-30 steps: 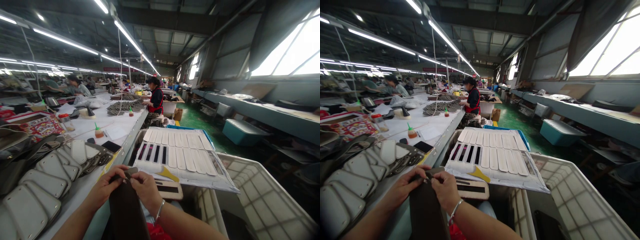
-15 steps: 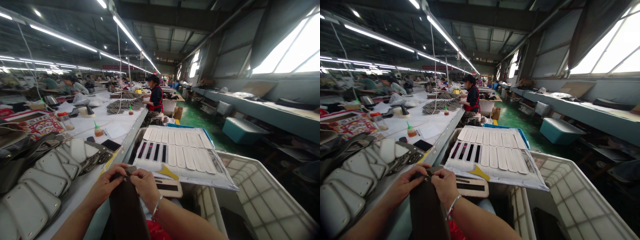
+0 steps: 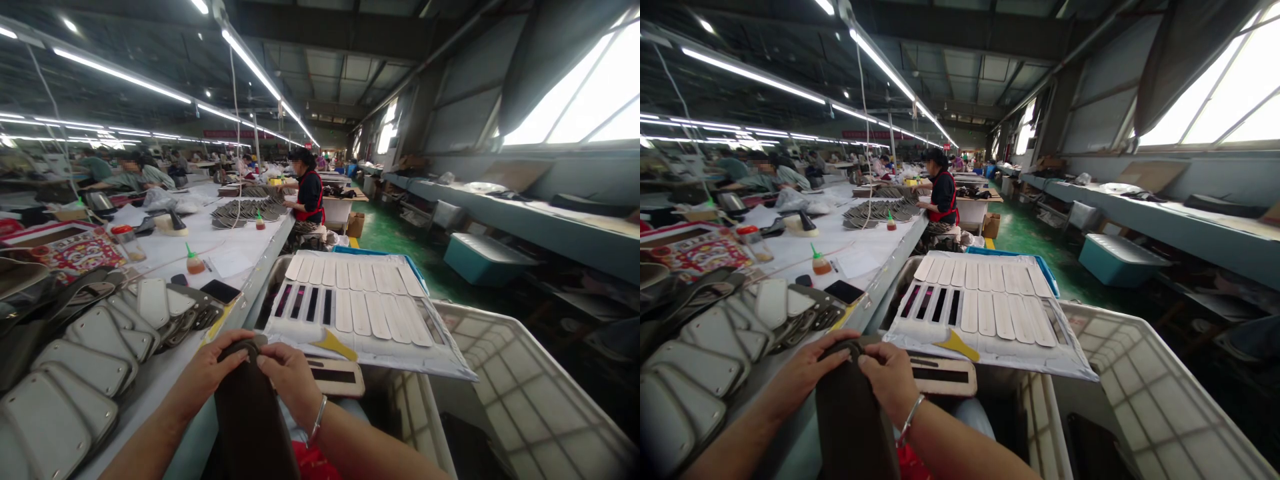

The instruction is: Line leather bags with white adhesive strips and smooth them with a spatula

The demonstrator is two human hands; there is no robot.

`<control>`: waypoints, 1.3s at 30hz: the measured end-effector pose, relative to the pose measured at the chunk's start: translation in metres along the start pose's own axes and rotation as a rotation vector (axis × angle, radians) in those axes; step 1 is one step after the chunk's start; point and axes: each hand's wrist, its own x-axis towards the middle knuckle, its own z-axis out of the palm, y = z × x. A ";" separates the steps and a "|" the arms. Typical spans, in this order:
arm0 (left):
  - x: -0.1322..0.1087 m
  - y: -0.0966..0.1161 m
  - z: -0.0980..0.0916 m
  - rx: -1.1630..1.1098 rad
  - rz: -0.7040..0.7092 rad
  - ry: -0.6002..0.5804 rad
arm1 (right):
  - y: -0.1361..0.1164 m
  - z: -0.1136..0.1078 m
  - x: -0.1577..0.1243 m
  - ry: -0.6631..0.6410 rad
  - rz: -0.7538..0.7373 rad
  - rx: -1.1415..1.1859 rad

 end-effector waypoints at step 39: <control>0.003 0.020 0.021 0.094 -0.142 0.204 | -0.006 0.009 -0.006 0.150 0.055 0.353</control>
